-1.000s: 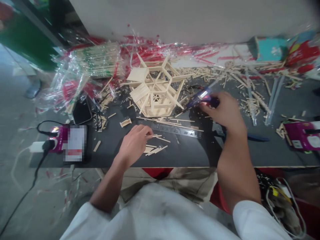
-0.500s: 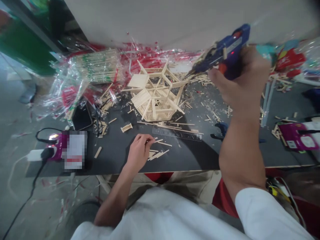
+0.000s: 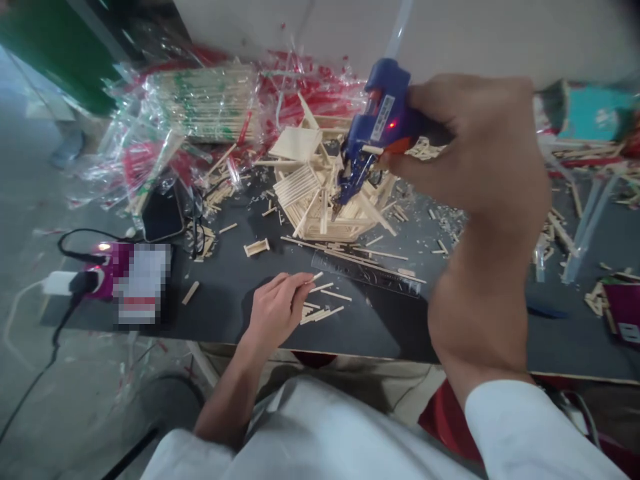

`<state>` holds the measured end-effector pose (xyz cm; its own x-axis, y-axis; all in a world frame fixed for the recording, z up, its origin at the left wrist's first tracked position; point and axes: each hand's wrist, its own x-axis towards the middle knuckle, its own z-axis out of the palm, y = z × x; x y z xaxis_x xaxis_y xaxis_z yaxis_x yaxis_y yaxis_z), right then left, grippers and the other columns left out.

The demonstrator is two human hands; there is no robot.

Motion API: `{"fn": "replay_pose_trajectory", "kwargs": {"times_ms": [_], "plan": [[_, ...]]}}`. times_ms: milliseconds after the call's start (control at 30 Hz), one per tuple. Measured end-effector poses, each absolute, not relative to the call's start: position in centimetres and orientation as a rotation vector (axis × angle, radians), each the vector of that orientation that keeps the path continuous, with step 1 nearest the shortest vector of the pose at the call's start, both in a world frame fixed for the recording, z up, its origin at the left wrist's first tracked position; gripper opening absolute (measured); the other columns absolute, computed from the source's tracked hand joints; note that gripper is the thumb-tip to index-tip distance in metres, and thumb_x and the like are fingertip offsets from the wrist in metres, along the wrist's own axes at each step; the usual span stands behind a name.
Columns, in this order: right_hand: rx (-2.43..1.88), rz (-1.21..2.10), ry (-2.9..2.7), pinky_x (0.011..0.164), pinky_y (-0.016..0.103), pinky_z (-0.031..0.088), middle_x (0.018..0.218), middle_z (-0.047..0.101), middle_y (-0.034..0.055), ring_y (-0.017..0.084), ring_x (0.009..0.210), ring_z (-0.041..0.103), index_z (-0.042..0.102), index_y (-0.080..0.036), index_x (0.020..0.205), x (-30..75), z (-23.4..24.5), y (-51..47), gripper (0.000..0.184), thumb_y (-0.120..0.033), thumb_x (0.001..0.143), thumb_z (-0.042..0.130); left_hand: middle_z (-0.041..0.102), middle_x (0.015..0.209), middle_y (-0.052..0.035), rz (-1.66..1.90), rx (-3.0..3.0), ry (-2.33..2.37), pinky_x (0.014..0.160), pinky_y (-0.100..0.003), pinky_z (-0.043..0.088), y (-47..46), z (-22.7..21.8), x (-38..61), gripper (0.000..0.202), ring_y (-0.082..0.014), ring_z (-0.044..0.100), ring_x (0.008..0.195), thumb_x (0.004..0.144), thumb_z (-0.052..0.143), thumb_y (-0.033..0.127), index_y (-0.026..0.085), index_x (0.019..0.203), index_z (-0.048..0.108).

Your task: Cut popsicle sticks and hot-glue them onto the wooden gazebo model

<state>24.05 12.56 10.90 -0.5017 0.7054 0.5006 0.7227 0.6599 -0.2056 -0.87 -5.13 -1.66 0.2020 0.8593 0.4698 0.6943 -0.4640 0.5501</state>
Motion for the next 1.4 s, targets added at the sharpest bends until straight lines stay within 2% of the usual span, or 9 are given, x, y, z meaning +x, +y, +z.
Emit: {"fn": "replay_pose_trajectory", "kwargs": {"times_ms": [100,267,467,667,800,900,1067,1267,1400], "plan": [[-1.150,-0.029,-2.358,0.079,0.035,0.046,0.092,0.066,0.0016,0.021,0.089,0.064,0.059,-0.026,0.092,24.3,10.9,12.3,0.015,-0.030,0.081,0.068,0.080,0.086,-0.0013,1.232,2.262,1.536,0.074,-0.020,0.057,-5.1,-1.3,-0.6,0.009,-0.0117,0.074,0.071,0.098,0.065,0.013,0.020,0.103,0.066],[-1.163,-0.036,-2.359,0.085,0.038,0.050,0.099,0.070,0.0074,0.032,0.100,0.070,0.064,-0.019,0.099,24.5,10.6,12.5,0.023,-0.031,0.080,0.071,0.081,0.078,0.0009,1.265,2.248,1.713,0.077,-0.021,0.060,-5.4,-1.2,-0.8,0.004,-0.0123,0.077,0.067,0.099,0.066,0.021,0.021,0.097,0.069],[-1.063,-0.053,-2.396,0.080,0.033,0.048,0.094,0.069,0.0057,0.027,0.091,0.070,0.066,-0.018,0.097,24.0,10.4,12.7,0.018,-0.027,0.081,0.066,0.081,0.079,0.0024,1.279,2.202,1.799,0.068,-0.017,0.057,-6.1,-1.5,-1.0,0.003,-0.0101,0.077,0.064,0.098,0.069,0.024,0.021,0.097,0.071],[-1.136,-0.125,-2.437,0.079,0.032,0.047,0.102,0.073,0.0073,0.028,0.093,0.070,0.069,-0.015,0.106,23.9,10.3,12.8,0.027,-0.025,0.081,0.065,0.082,0.080,0.0025,1.280,2.061,1.893,0.066,-0.018,0.056,-6.5,-1.8,-1.1,0.005,-0.0109,0.077,0.064,0.096,0.071,0.026,0.023,0.098,0.074],[-1.062,-0.081,-2.428,0.083,0.033,0.048,0.106,0.073,0.0079,0.030,0.100,0.072,0.069,-0.014,0.107,24.1,10.0,13.0,0.029,-0.030,0.083,0.067,0.082,0.080,0.0021,1.285,2.035,1.877,0.065,-0.018,0.056,-6.6,-2.0,-1.1,0.006,-0.0109,0.076,0.063,0.096,0.071,0.027,0.023,0.098,0.075],[-1.093,-0.053,-2.418,0.086,0.036,0.049,0.106,0.072,0.0064,0.031,0.103,0.071,0.067,-0.018,0.105,24.2,9.8,13.1,0.027,-0.036,0.085,0.067,0.082,0.081,0.0011,1.253,1.965,1.901,0.063,-0.019,0.056,-6.7,-2.2,-1.1,0.009,-0.0106,0.075,0.060,0.097,0.070,0.030,0.023,0.100,0.075],[-1.093,-0.037,-2.410,0.085,0.037,0.049,0.102,0.071,0.0063,0.028,0.098,0.070,0.065,-0.020,0.102,24.2,9.8,13.1,0.023,-0.036,0.086,0.068,0.080,0.075,0.0036,1.364,1.808,1.782,0.063,-0.018,0.056,-6.7,-2.5,-1.0,0.012,-0.0072,0.069,0.053,0.100,0.064,0.022,0.023,0.107,0.075],[-1.186,-0.054,-2.418,0.086,0.037,0.049,0.100,0.070,0.0044,0.026,0.096,0.068,0.064,-0.023,0.103,24.0,10.0,12.8,0.023,-0.042,0.090,0.061,0.082,0.095,-0.0003,1.466,1.648,1.731,0.062,-0.020,0.058,-6.4,-2.7,-0.9,0.020,-0.0075,0.070,0.059,0.103,0.058,0.020,0.022,0.119,0.070],[-1.183,-0.040,-2.378,0.086,0.037,0.049,0.101,0.072,0.0054,0.028,0.097,0.069,0.065,-0.024,0.104,24.1,10.3,12.4,0.022,-0.036,0.087,0.067,0.082,0.095,-0.0012,1.422,1.672,1.770,0.064,-0.021,0.060,-6.5,-2.8,-1.0,0.018,-0.0079,0.071,0.061,0.102,0.060,0.022,0.021,0.118,0.069]]}}
